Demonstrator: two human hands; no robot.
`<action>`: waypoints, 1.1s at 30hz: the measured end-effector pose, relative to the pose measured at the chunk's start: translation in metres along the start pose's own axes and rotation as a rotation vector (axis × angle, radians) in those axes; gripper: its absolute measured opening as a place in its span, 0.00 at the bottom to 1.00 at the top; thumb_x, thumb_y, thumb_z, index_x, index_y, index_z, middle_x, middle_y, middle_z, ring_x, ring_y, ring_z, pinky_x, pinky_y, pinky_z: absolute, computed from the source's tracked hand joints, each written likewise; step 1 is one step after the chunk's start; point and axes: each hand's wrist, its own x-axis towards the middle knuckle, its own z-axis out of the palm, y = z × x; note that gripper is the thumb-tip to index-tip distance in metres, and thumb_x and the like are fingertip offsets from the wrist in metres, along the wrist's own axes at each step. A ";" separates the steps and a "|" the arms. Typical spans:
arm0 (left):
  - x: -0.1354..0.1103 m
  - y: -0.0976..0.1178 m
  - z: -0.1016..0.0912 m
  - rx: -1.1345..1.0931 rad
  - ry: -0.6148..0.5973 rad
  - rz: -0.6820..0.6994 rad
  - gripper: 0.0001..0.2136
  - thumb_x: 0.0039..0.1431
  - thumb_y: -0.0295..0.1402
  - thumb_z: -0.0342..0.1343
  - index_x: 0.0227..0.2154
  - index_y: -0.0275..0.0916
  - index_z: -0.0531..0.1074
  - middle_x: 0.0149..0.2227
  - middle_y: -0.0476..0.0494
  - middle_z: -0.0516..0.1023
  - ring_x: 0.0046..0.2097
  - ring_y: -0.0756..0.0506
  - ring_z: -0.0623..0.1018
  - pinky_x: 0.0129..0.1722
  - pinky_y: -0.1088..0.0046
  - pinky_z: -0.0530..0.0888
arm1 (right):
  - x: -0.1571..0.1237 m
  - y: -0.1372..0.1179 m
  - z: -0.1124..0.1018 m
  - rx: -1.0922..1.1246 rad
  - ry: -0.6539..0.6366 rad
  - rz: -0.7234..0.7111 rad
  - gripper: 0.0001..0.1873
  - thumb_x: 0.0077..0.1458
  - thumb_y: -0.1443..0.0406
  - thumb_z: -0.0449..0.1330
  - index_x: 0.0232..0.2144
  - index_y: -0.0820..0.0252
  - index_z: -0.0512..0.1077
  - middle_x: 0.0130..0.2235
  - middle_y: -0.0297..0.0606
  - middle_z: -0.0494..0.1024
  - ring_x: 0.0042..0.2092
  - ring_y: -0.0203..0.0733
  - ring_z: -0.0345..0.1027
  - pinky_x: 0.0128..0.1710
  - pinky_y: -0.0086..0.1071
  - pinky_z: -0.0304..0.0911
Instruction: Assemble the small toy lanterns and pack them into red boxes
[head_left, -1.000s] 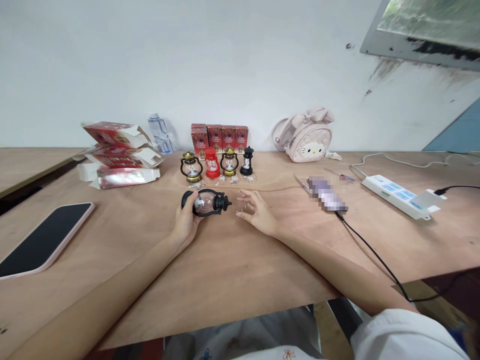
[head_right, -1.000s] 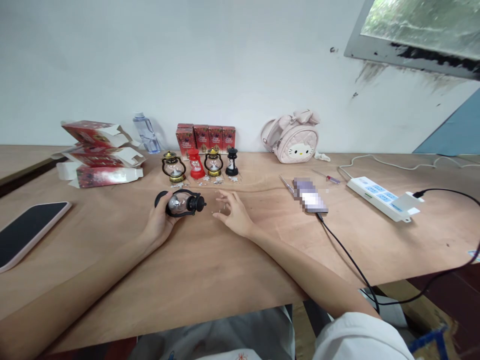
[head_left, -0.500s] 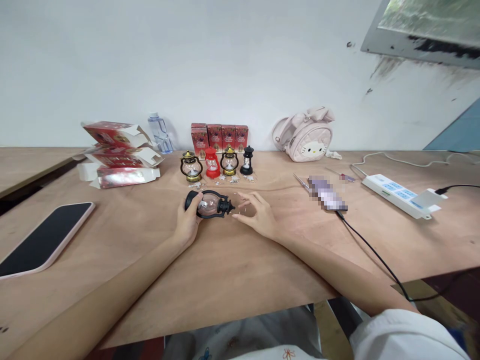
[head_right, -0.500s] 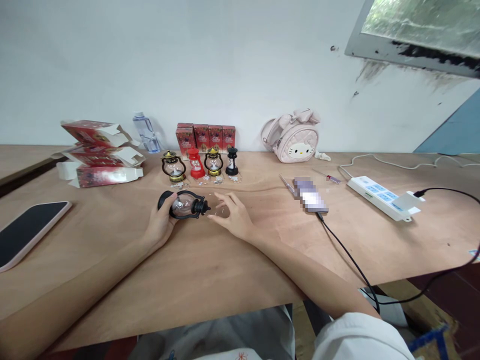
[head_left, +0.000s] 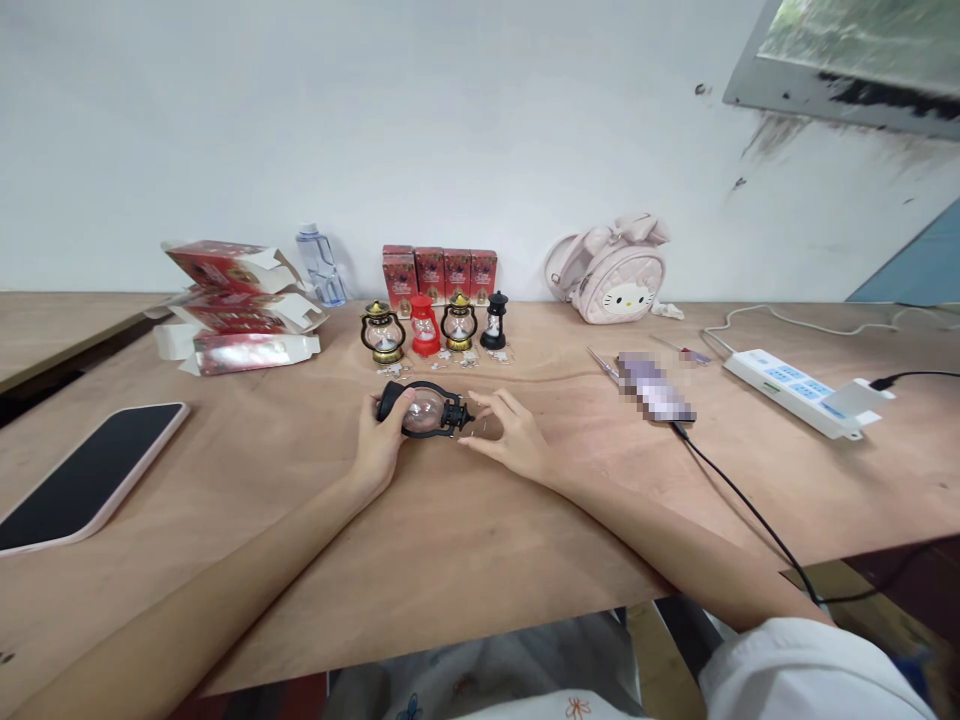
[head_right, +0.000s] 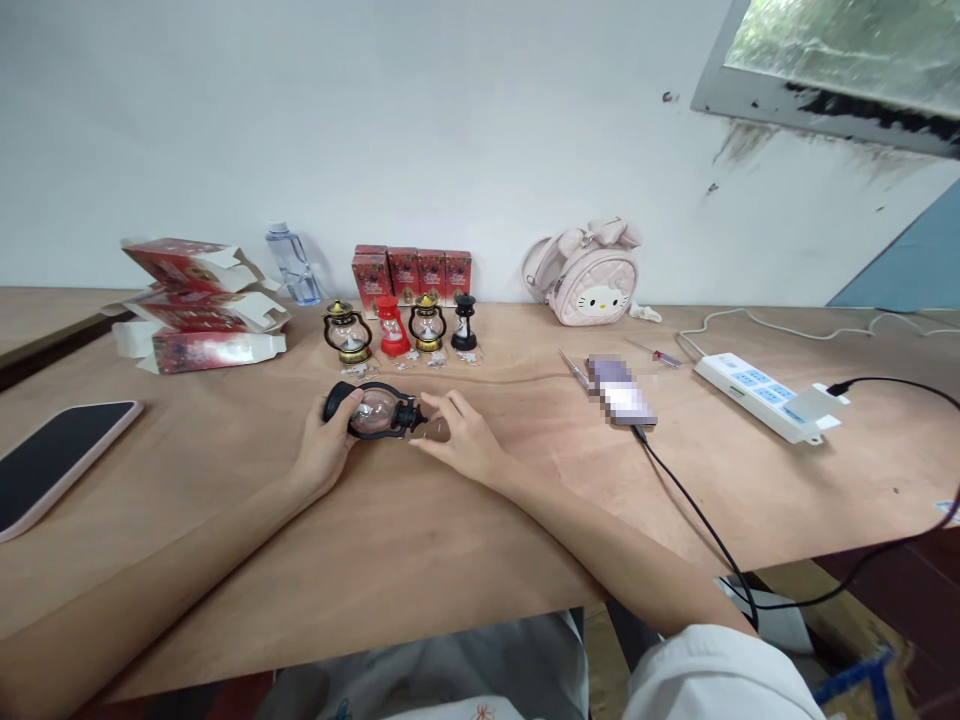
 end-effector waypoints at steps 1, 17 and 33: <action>0.000 0.000 0.000 -0.001 -0.001 0.004 0.21 0.37 0.43 0.67 0.32 0.38 0.66 0.32 0.51 0.71 0.34 0.50 0.73 0.32 0.76 0.71 | 0.000 -0.001 0.000 -0.004 -0.012 0.005 0.31 0.51 0.59 0.64 0.56 0.55 0.61 0.42 0.39 0.70 0.42 0.41 0.72 0.47 0.39 0.69; -0.003 0.005 0.002 -0.042 -0.067 -0.058 0.22 0.38 0.42 0.66 0.35 0.36 0.69 0.35 0.47 0.75 0.34 0.48 0.75 0.33 0.71 0.76 | 0.000 -0.003 0.000 -0.028 -0.018 -0.006 0.31 0.52 0.59 0.64 0.57 0.57 0.61 0.42 0.41 0.70 0.42 0.43 0.71 0.46 0.40 0.70; -0.002 0.005 0.001 -0.011 -0.081 -0.067 0.23 0.38 0.42 0.67 0.36 0.36 0.69 0.35 0.47 0.75 0.36 0.46 0.76 0.36 0.67 0.77 | 0.001 -0.003 -0.001 -0.025 -0.043 -0.012 0.32 0.53 0.57 0.63 0.57 0.59 0.61 0.43 0.43 0.71 0.44 0.44 0.71 0.47 0.41 0.70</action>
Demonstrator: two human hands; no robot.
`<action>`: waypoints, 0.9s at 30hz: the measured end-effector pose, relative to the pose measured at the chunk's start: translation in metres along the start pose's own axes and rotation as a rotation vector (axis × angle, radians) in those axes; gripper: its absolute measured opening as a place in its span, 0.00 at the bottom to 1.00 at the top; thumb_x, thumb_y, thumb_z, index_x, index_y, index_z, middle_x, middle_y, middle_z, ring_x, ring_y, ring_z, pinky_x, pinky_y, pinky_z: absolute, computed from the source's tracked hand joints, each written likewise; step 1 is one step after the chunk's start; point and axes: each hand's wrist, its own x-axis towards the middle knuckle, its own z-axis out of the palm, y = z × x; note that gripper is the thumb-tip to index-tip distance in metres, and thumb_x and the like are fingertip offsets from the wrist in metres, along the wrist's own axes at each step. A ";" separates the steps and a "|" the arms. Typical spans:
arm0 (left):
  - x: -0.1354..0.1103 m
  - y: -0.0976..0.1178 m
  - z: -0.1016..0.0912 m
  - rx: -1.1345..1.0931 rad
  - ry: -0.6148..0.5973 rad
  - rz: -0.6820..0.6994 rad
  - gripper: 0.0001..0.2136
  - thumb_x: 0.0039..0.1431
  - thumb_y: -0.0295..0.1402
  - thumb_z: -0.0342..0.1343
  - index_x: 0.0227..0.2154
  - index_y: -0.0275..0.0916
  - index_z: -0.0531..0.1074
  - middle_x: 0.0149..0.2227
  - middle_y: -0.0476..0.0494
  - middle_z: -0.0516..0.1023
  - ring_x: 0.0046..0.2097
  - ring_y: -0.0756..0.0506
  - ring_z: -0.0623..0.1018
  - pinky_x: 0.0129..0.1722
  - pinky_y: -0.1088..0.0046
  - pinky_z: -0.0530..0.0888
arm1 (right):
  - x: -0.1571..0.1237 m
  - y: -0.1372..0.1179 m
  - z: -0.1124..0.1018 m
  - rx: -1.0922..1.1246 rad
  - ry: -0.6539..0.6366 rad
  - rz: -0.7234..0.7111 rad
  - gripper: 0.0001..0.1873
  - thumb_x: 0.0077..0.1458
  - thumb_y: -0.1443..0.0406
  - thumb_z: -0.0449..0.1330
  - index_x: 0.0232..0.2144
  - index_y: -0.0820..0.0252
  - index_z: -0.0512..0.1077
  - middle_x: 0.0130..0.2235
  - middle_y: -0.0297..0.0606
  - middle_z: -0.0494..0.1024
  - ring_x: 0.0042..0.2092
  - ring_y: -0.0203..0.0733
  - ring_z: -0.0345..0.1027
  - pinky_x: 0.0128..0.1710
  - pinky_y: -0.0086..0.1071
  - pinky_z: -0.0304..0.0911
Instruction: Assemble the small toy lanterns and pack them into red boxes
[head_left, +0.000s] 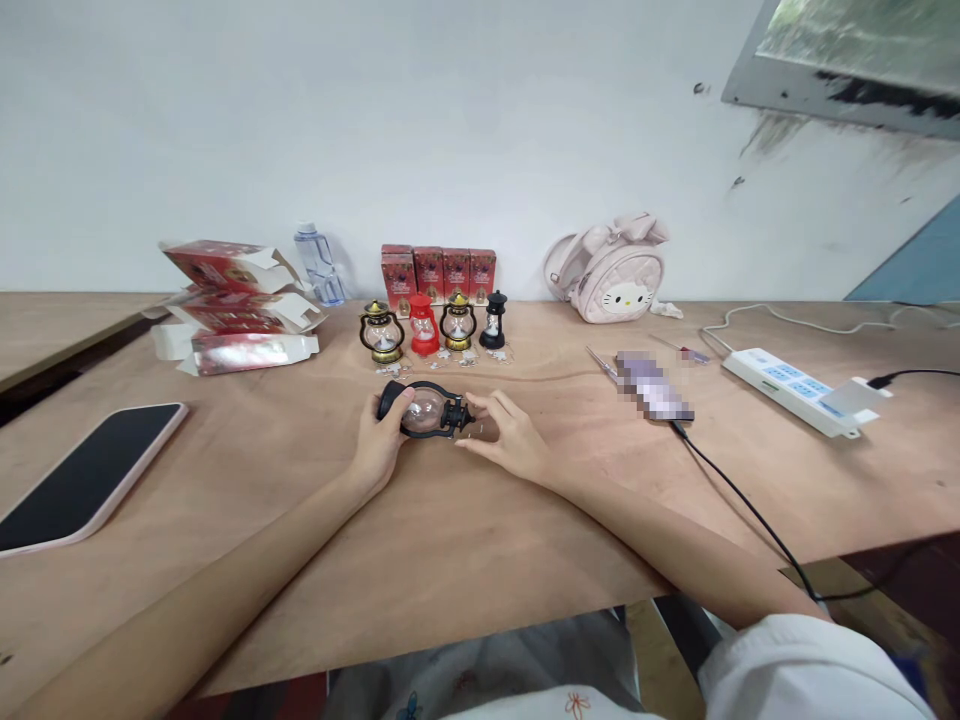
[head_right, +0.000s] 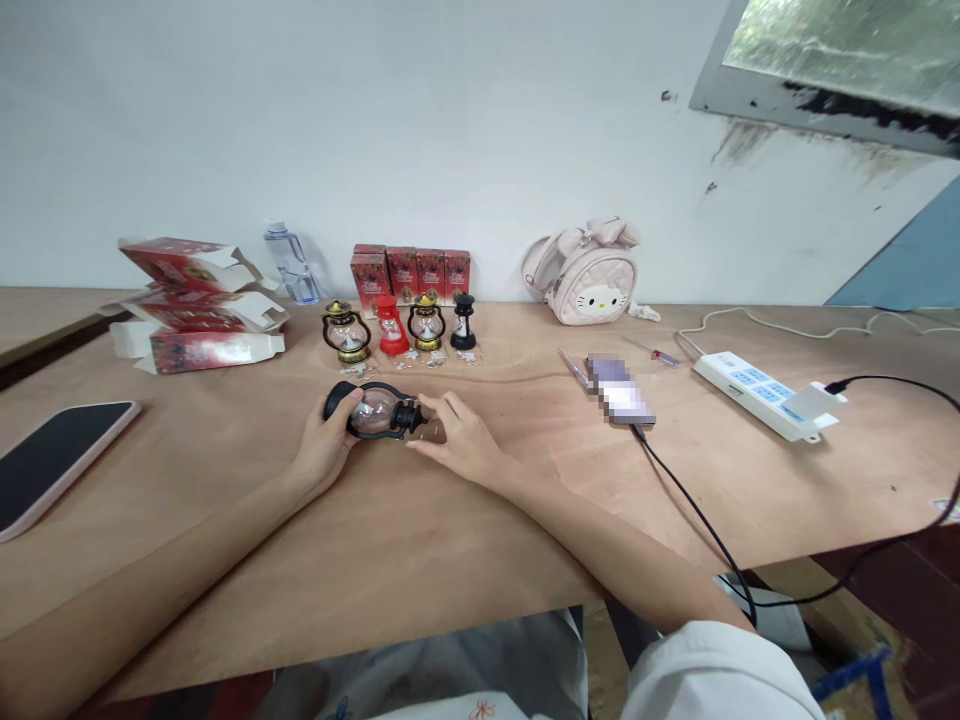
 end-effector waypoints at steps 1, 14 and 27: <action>0.000 0.000 0.000 -0.004 0.004 0.001 0.23 0.38 0.42 0.67 0.37 0.36 0.69 0.35 0.47 0.75 0.36 0.46 0.76 0.36 0.66 0.77 | 0.000 0.000 0.000 -0.003 0.005 0.003 0.32 0.53 0.57 0.63 0.57 0.59 0.61 0.43 0.43 0.71 0.44 0.44 0.70 0.47 0.41 0.70; 0.003 0.001 0.000 -0.057 0.007 -0.041 0.21 0.41 0.41 0.65 0.38 0.35 0.70 0.34 0.45 0.77 0.37 0.43 0.79 0.38 0.64 0.78 | 0.000 0.000 0.001 -0.115 -0.005 0.011 0.31 0.53 0.57 0.62 0.56 0.63 0.62 0.43 0.45 0.72 0.46 0.48 0.70 0.47 0.43 0.70; 0.002 0.002 -0.001 -0.047 -0.009 -0.020 0.21 0.39 0.41 0.66 0.36 0.36 0.69 0.34 0.46 0.77 0.39 0.43 0.78 0.38 0.64 0.78 | -0.001 -0.001 0.000 -0.197 -0.007 -0.052 0.29 0.55 0.60 0.61 0.57 0.59 0.61 0.44 0.44 0.71 0.46 0.47 0.69 0.46 0.42 0.70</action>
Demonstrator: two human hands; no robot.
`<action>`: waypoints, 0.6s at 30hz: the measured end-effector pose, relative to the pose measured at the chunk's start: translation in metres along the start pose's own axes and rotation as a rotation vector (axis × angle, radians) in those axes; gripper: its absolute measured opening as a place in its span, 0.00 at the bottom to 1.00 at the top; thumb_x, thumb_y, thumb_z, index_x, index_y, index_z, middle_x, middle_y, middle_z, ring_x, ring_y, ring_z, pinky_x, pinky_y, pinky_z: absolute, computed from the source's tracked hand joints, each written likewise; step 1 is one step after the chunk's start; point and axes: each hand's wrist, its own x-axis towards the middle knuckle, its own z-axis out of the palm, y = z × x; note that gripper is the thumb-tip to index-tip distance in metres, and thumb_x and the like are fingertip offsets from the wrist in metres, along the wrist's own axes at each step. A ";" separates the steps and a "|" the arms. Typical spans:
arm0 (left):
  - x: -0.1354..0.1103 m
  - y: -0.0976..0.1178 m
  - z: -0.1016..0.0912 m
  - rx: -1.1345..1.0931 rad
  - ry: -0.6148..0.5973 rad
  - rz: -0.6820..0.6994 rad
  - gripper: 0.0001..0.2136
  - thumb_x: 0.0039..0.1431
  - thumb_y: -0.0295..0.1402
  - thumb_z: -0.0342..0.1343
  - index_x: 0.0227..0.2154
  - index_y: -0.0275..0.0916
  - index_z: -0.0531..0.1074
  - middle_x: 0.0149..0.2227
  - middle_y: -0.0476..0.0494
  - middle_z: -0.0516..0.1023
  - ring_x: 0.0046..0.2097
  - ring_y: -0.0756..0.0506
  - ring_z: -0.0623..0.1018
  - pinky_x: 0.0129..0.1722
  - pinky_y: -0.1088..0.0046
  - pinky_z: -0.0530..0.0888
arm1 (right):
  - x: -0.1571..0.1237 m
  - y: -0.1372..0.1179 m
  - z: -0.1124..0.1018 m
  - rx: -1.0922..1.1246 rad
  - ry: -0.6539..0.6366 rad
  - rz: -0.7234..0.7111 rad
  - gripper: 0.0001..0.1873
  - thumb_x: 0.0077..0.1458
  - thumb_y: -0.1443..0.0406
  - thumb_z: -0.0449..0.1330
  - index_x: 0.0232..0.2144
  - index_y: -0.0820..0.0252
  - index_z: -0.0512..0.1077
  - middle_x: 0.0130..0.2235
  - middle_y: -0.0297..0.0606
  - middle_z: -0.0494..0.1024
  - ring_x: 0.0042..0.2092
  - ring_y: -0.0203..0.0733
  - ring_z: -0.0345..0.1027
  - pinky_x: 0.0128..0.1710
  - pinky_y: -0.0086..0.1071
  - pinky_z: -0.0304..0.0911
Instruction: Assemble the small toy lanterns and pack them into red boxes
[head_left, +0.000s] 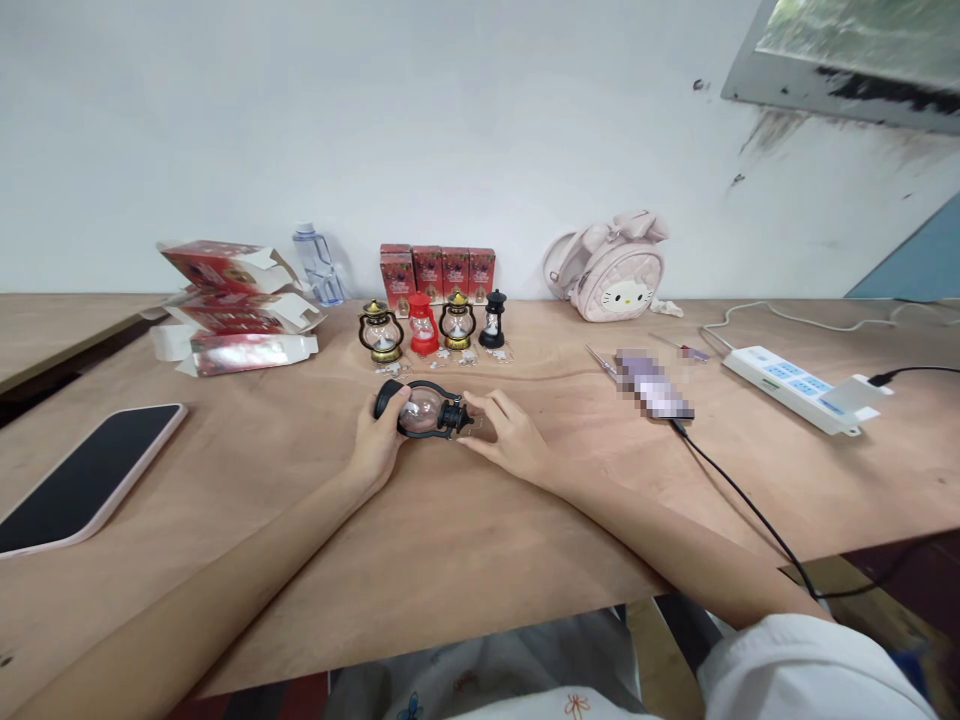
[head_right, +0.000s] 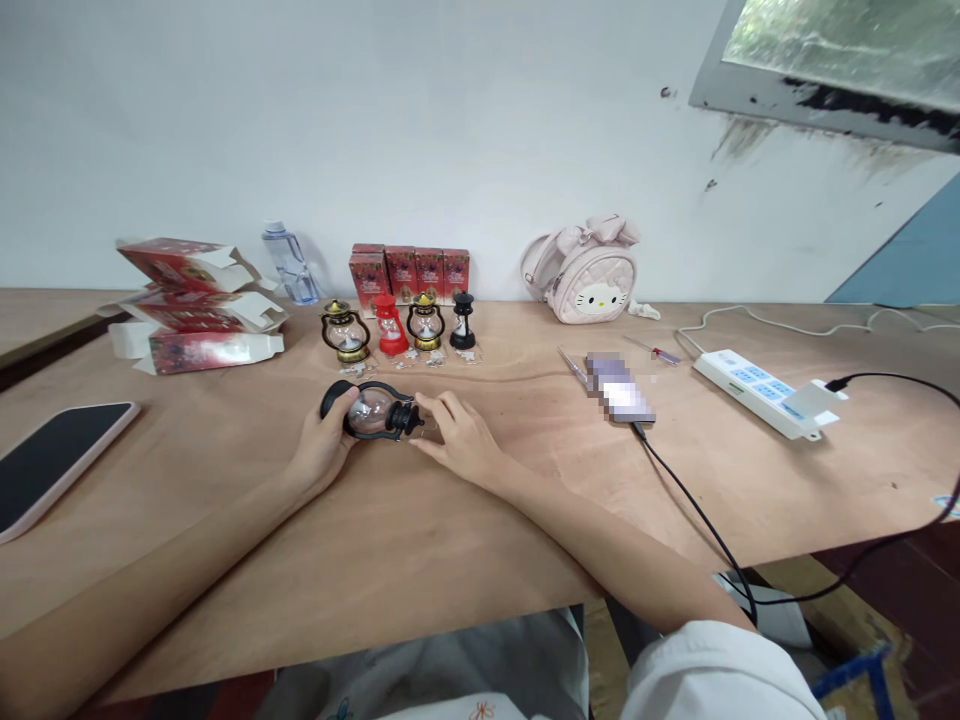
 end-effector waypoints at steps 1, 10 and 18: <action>0.000 0.000 0.000 -0.001 0.001 0.005 0.21 0.39 0.41 0.66 0.36 0.36 0.69 0.34 0.46 0.77 0.39 0.43 0.78 0.38 0.64 0.78 | 0.000 0.000 0.000 0.000 -0.009 0.000 0.29 0.55 0.60 0.61 0.57 0.58 0.60 0.44 0.44 0.71 0.46 0.47 0.69 0.45 0.42 0.70; -0.002 0.002 0.003 -0.047 -0.006 -0.008 0.20 0.38 0.39 0.66 0.35 0.36 0.70 0.35 0.47 0.76 0.40 0.43 0.78 0.38 0.66 0.77 | 0.001 -0.001 -0.001 0.057 0.000 0.031 0.30 0.54 0.59 0.62 0.57 0.60 0.61 0.44 0.44 0.71 0.47 0.48 0.69 0.47 0.43 0.69; -0.002 0.001 0.002 -0.056 0.013 0.004 0.20 0.38 0.38 0.65 0.35 0.36 0.69 0.33 0.48 0.75 0.39 0.44 0.77 0.39 0.65 0.77 | 0.003 -0.001 -0.001 0.026 -0.054 0.070 0.32 0.54 0.55 0.61 0.58 0.62 0.61 0.44 0.45 0.72 0.47 0.48 0.69 0.48 0.44 0.68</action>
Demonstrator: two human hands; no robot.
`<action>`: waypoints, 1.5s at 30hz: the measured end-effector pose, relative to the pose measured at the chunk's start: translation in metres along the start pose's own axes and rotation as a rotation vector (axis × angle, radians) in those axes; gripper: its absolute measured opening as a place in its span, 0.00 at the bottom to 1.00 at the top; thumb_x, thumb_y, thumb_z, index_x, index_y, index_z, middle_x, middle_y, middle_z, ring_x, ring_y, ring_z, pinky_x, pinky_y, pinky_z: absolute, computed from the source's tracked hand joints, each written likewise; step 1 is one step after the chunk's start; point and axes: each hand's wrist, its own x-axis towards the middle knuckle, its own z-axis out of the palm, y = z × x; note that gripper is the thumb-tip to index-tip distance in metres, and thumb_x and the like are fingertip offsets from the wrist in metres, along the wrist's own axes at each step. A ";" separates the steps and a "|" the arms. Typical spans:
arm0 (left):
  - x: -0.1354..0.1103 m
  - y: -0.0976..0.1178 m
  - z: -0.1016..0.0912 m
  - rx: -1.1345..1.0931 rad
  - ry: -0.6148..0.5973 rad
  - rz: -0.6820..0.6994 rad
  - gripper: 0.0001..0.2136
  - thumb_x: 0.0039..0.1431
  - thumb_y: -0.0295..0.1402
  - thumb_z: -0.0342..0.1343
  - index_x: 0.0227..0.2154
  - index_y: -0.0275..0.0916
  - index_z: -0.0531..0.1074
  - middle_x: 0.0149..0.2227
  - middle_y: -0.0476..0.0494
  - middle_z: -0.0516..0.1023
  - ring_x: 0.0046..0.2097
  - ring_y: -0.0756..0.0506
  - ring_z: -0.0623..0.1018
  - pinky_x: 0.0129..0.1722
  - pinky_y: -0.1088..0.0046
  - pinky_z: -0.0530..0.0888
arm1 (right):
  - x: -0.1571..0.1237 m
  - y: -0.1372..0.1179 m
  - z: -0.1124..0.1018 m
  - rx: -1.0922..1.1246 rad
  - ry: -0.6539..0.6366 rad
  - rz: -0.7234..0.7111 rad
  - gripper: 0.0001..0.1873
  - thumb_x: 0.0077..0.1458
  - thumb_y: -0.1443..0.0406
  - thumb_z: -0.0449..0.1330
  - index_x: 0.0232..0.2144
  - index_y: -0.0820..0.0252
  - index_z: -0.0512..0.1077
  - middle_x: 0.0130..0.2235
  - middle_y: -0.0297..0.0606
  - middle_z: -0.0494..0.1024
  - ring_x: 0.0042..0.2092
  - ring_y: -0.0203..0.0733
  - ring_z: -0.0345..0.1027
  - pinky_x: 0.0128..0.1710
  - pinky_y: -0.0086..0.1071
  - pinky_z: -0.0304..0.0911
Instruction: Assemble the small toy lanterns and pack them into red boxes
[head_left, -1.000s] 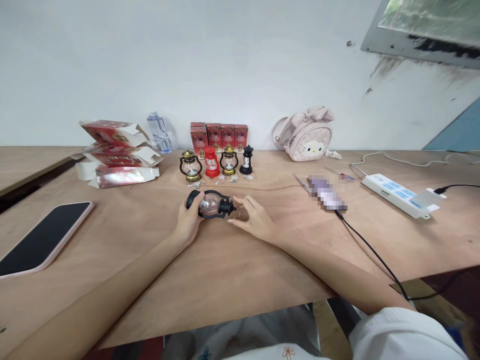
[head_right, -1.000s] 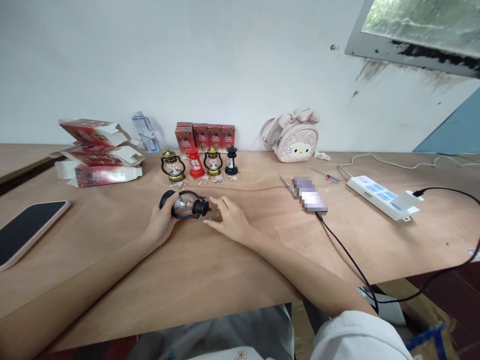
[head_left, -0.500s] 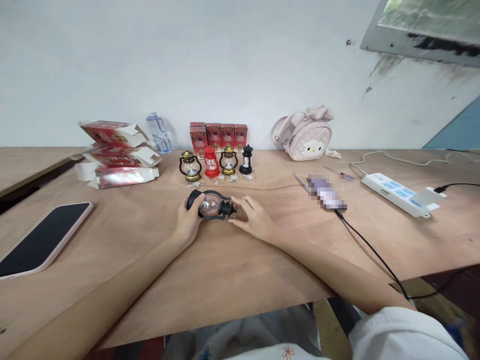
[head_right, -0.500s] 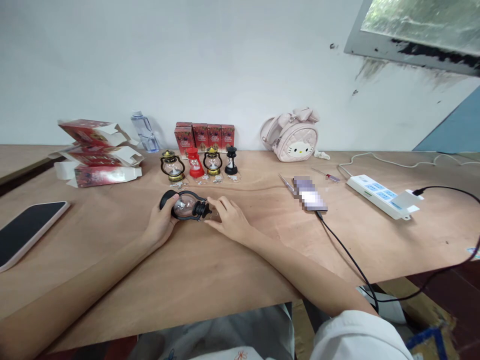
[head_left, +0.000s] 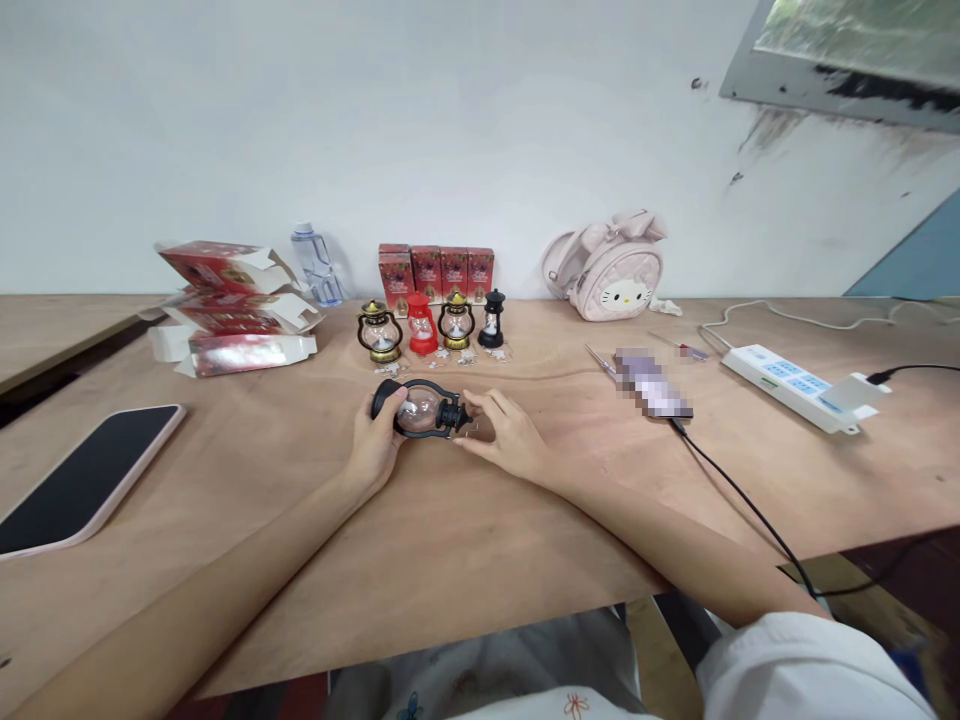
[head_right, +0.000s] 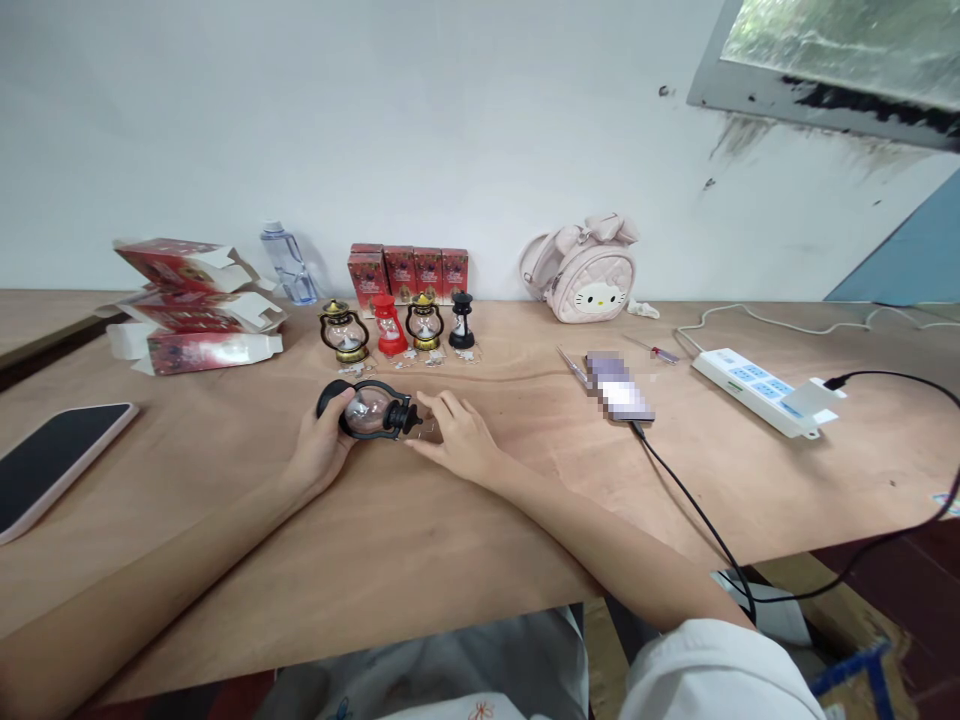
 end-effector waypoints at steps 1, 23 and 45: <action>0.000 0.000 0.000 -0.005 0.003 0.001 0.20 0.38 0.38 0.65 0.34 0.36 0.70 0.32 0.49 0.75 0.39 0.44 0.77 0.39 0.65 0.77 | 0.000 0.000 0.000 -0.014 -0.006 0.002 0.32 0.54 0.55 0.61 0.58 0.62 0.61 0.44 0.45 0.72 0.47 0.48 0.69 0.48 0.44 0.67; 0.000 -0.004 -0.001 0.088 -0.044 0.040 0.23 0.34 0.39 0.69 0.32 0.38 0.65 0.37 0.49 0.72 0.40 0.46 0.74 0.35 0.70 0.76 | 0.001 -0.002 0.003 -0.350 -0.017 0.109 0.28 0.59 0.62 0.55 0.59 0.69 0.59 0.51 0.55 0.71 0.49 0.51 0.68 0.51 0.47 0.61; -0.010 0.000 -0.001 0.561 -0.389 0.260 0.22 0.36 0.37 0.69 0.38 0.39 0.72 0.39 0.45 0.77 0.43 0.41 0.75 0.48 0.65 0.69 | -0.004 -0.006 -0.006 -0.235 0.135 -0.274 0.26 0.56 0.72 0.48 0.58 0.61 0.62 0.64 0.48 0.57 0.69 0.52 0.39 0.62 0.57 0.52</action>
